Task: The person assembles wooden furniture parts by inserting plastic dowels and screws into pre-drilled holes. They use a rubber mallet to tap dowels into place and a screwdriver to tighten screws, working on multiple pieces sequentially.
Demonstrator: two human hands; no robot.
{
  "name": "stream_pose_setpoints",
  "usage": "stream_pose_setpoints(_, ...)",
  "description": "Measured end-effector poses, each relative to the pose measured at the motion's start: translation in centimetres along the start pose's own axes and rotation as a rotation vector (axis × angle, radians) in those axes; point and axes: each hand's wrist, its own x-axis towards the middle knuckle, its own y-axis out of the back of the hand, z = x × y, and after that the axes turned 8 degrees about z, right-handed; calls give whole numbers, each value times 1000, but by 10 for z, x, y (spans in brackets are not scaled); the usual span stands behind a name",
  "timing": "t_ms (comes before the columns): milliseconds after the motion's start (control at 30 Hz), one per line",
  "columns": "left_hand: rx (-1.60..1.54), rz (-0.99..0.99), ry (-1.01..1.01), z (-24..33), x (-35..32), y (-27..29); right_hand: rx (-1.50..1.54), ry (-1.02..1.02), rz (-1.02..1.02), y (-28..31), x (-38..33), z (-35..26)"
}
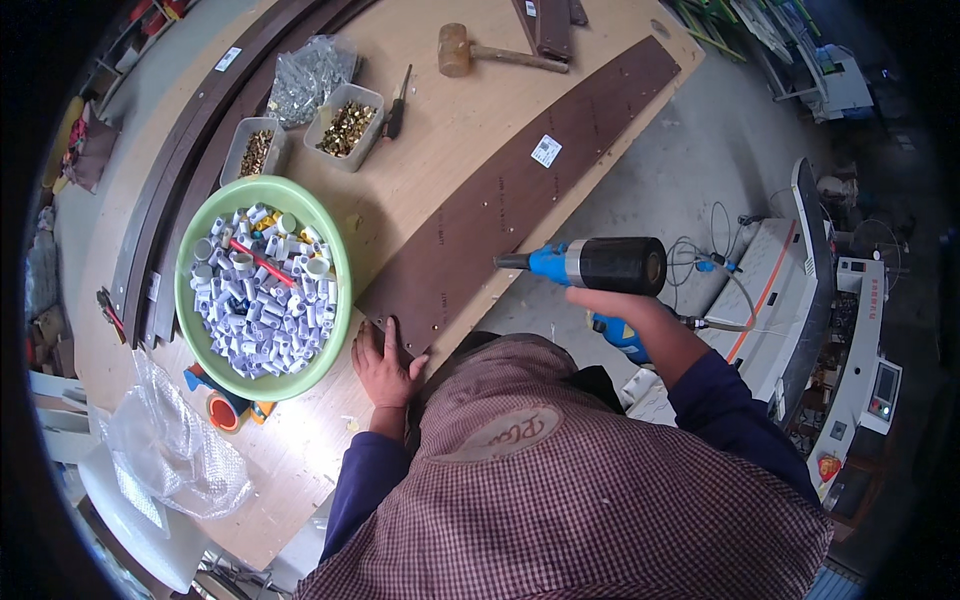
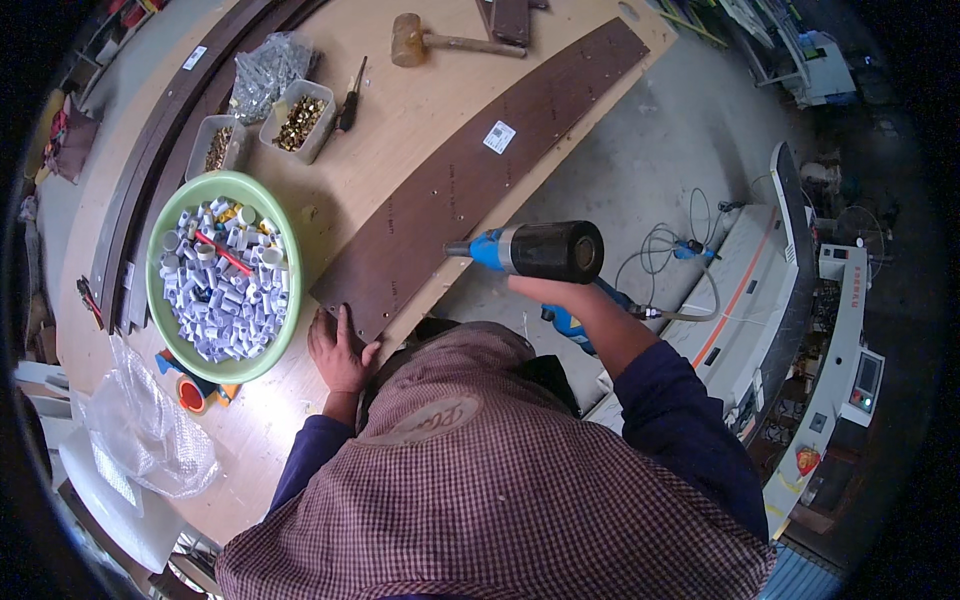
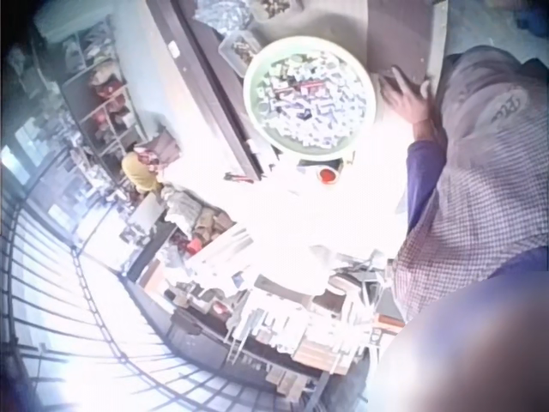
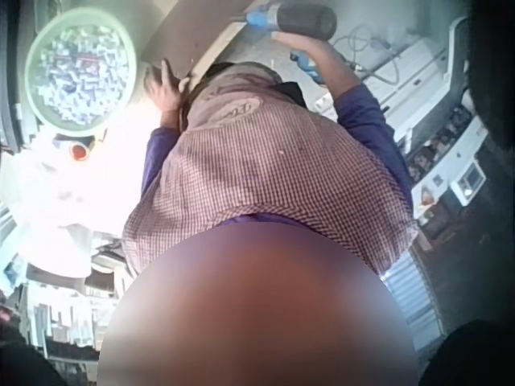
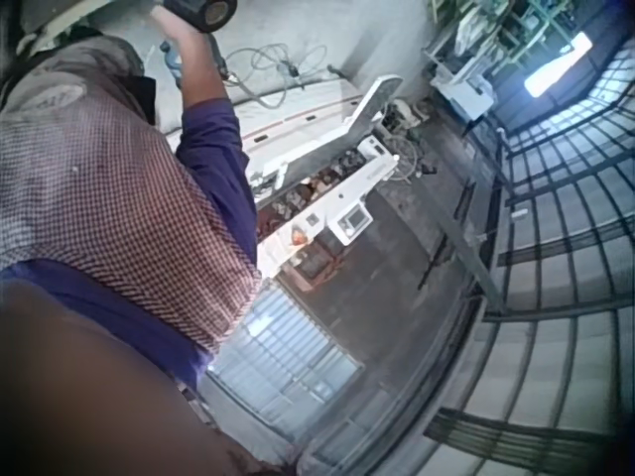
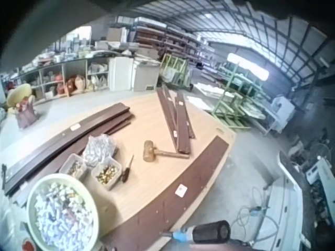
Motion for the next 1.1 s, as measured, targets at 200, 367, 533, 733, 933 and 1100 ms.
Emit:
stream_pose_setpoints(200,2,-10,11,0,-2,5,104,-109,-35,8,4,-7)
stream_pose_setpoints(367,1,-22,1,2,1,2,-99,4,-28,12,10,-11)
stream_pose_setpoints(533,17,-29,6,0,-1,1,-252,349,48,11,17,-9)
stream_pose_setpoints(733,-4,5,8,1,0,-2,-249,835,63,4,51,18)
stream_pose_setpoints(933,15,-32,36,2,-1,0,655,538,-312,-20,90,25)
stream_pose_setpoints(1100,17,-22,40,3,-2,1,4,723,-134,-11,80,19)
